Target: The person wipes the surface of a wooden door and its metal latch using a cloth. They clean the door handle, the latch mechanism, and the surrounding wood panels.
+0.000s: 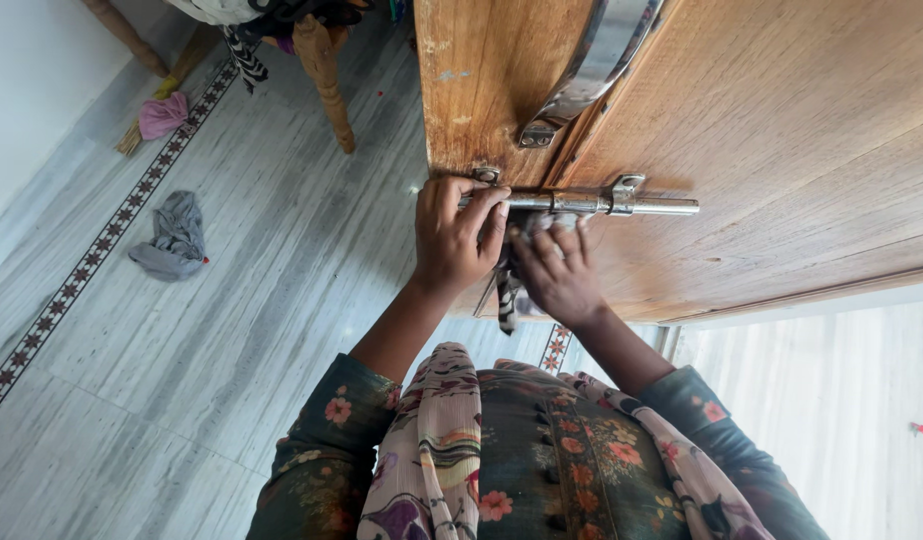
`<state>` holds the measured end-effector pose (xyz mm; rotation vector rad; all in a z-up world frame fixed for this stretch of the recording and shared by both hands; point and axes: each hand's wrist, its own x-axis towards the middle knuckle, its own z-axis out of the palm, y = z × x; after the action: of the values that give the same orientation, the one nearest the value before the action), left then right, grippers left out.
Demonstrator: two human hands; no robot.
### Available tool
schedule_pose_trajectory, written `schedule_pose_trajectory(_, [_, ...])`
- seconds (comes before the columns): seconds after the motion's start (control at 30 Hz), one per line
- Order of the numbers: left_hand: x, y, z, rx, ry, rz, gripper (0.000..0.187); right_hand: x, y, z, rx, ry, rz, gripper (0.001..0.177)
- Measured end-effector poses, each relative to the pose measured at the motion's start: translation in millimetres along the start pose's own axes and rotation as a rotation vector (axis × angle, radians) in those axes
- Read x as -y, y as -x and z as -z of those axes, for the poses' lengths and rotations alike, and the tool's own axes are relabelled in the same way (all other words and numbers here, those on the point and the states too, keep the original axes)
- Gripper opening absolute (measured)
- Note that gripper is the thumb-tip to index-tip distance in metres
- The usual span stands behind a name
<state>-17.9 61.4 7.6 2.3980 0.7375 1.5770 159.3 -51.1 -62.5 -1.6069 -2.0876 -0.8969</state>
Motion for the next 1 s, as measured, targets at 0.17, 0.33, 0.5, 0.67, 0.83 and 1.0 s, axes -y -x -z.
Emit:
schedule_pose_trajectory(0.17, [-2,-4,3,0.008,-0.016,-0.009,0.015,-2,25,-37,-0.039,-0.064,0.042,0.044])
schedule_pose_trajectory(0.33, [-5,-8,10,0.013,0.025,0.006,0.015,-7,23,-18,0.02,-0.435,-0.085,0.04])
schedule_pose_trajectory(0.5, [-1,-12,19,0.068,0.088,0.022,0.016,-1,-11,3,-0.189,-0.442,0.093,0.036])
schedule_pose_trajectory(0.67, [2,-17,24,0.104,0.089,0.006,0.016,39,-36,-16,0.227,-0.19,0.08,0.049])
schedule_pose_trajectory(0.83, [2,-14,16,0.064,0.072,0.02,0.014,72,7,-102,0.553,-0.153,0.164,0.053])
schedule_pose_trajectory(1.0, [0,-13,17,0.064,0.062,0.022,0.015,87,42,-176,0.594,-0.314,0.134,0.054])
